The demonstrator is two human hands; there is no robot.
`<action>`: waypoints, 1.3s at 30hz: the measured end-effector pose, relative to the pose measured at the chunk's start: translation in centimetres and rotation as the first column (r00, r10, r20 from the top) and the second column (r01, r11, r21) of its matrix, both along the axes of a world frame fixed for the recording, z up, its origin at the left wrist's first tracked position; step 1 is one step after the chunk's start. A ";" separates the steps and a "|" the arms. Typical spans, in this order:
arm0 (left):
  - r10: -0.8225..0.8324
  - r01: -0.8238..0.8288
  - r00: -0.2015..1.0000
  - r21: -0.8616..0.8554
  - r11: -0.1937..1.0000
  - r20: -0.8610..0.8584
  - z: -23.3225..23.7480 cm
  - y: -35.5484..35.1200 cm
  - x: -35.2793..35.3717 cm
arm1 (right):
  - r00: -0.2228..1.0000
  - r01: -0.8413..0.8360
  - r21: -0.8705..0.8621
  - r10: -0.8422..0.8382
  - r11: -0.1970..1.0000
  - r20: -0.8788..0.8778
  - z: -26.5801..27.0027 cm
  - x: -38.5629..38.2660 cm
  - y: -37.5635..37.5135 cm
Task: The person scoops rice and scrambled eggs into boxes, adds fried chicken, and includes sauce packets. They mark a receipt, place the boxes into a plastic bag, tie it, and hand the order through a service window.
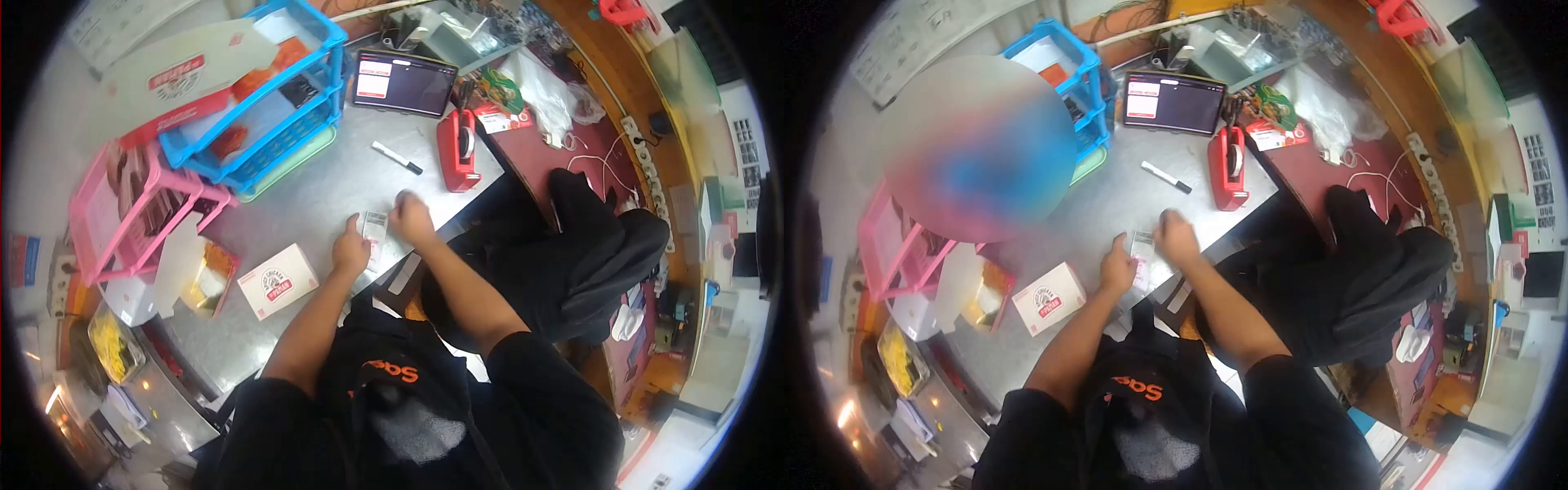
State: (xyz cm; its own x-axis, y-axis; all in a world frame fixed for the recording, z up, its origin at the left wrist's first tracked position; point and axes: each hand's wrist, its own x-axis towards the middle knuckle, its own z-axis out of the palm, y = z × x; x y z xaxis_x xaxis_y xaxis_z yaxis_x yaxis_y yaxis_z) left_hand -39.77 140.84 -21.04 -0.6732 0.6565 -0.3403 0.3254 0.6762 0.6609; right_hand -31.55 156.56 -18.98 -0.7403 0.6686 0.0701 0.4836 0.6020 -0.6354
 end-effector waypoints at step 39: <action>-0.090 0.053 0.931 -0.113 0.992 -0.353 4.2 -23.5 -7.3 | 0.765 0.644 -0.338 -0.598 0.687 0.240 -5.8 10.7 17.1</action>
State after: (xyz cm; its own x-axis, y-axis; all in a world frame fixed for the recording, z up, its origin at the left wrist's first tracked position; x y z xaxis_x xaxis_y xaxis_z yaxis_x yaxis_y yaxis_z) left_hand -47.03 117.33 -16.87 -0.7148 0.6824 -0.1532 0.5768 0.6991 0.4225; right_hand -20.87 173.64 -24.76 -0.1331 0.9311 -0.3397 0.7334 -0.1381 -0.6656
